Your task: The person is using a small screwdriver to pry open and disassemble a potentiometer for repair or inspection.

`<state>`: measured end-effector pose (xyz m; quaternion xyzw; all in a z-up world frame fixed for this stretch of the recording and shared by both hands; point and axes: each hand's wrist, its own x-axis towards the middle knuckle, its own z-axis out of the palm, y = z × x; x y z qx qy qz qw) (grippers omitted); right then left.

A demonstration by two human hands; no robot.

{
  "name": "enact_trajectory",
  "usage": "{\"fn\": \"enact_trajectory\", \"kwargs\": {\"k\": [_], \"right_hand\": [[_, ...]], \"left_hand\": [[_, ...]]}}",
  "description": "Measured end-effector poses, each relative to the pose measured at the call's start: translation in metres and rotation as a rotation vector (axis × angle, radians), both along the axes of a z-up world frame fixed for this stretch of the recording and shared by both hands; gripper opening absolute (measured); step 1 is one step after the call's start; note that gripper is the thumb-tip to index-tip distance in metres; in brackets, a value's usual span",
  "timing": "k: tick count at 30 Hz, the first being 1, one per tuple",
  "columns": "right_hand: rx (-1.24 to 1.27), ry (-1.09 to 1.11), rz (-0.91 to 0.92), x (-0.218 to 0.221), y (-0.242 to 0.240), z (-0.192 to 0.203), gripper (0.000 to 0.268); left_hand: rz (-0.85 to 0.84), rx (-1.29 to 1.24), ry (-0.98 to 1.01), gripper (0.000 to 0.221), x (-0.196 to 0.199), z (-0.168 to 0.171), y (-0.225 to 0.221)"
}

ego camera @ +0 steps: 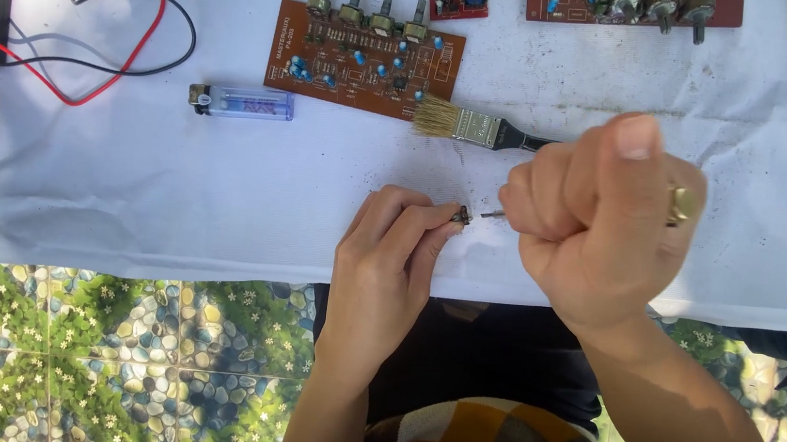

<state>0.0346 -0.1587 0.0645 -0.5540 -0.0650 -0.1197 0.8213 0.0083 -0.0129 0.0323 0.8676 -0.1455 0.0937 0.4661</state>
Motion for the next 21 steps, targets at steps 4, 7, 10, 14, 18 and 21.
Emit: {"fn": "enact_trajectory", "kwargs": {"k": [4, 7, 10, 14, 18, 21], "right_hand": [[0.039, 0.056, 0.090, 0.006, 0.004, -0.011, 0.046], [0.033, 0.039, 0.087, 0.003, 0.003, -0.010, 0.044], [0.043, 0.059, 0.076, 0.003, 0.009, -0.015, 0.045], [0.027, 0.040, 0.055, 0.004, 0.002, -0.018, 0.044], [0.002, 0.096, 0.080, 0.007, 0.008, -0.010, 0.045], [-0.003, -0.019, 0.059, 0.002, 0.003, -0.006, 0.039]], "left_hand": [[0.000, -0.013, -0.026, 0.012, 0.002, 0.000, 0.000], [0.017, 0.012, 0.003, 0.010, -0.001, -0.001, 0.001], [0.002, -0.014, -0.003, 0.011, -0.003, -0.002, 0.002], [0.000, -0.007, -0.004, 0.011, -0.001, -0.001, 0.002], [0.007, -0.018, -0.011, 0.011, -0.003, 0.000, 0.003], [0.011, 0.005, -0.030, 0.011, -0.002, 0.000, 0.003]]}}
